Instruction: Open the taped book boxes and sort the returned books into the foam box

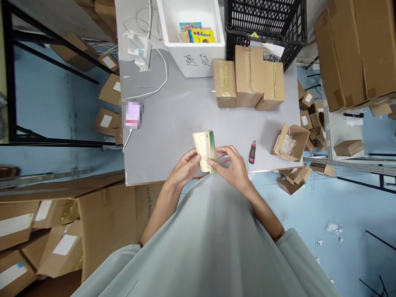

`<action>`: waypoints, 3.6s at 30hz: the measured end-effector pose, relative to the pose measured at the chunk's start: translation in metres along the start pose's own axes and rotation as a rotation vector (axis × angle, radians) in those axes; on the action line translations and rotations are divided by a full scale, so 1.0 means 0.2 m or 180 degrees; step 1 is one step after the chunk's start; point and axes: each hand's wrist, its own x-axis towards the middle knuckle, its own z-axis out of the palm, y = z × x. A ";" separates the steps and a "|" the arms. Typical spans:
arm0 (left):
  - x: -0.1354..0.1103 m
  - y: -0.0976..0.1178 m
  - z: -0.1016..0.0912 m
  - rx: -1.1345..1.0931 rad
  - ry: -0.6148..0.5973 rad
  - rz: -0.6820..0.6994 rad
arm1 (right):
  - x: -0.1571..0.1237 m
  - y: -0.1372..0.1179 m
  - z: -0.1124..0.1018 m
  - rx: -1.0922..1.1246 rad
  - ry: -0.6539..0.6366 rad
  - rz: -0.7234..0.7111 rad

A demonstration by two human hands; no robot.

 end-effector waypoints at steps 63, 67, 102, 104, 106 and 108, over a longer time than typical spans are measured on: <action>0.26 -0.12 0.06 0.1382 0.0381 0.0224 | 0.14 0.36 -0.03 0.1119 -0.0033 0.0778; 0.40 -0.10 0.06 0.1472 0.0481 0.0307 | 0.22 0.44 -0.10 0.1431 0.0094 0.0953; 1.16 -0.21 0.28 0.2196 0.0486 0.0052 | 0.72 0.73 -0.57 0.1034 0.1021 0.0662; 1.07 -0.40 0.30 0.2189 0.0288 -0.0214 | 0.50 0.80 -0.63 0.0833 0.1277 0.0749; 1.01 -0.56 0.36 0.2195 0.0050 -0.0426 | 0.30 0.85 -0.73 0.0574 0.1603 0.0761; 0.99 -0.68 0.43 0.2220 -0.0174 -0.0569 | 0.12 0.88 -0.87 0.0134 0.2039 0.0699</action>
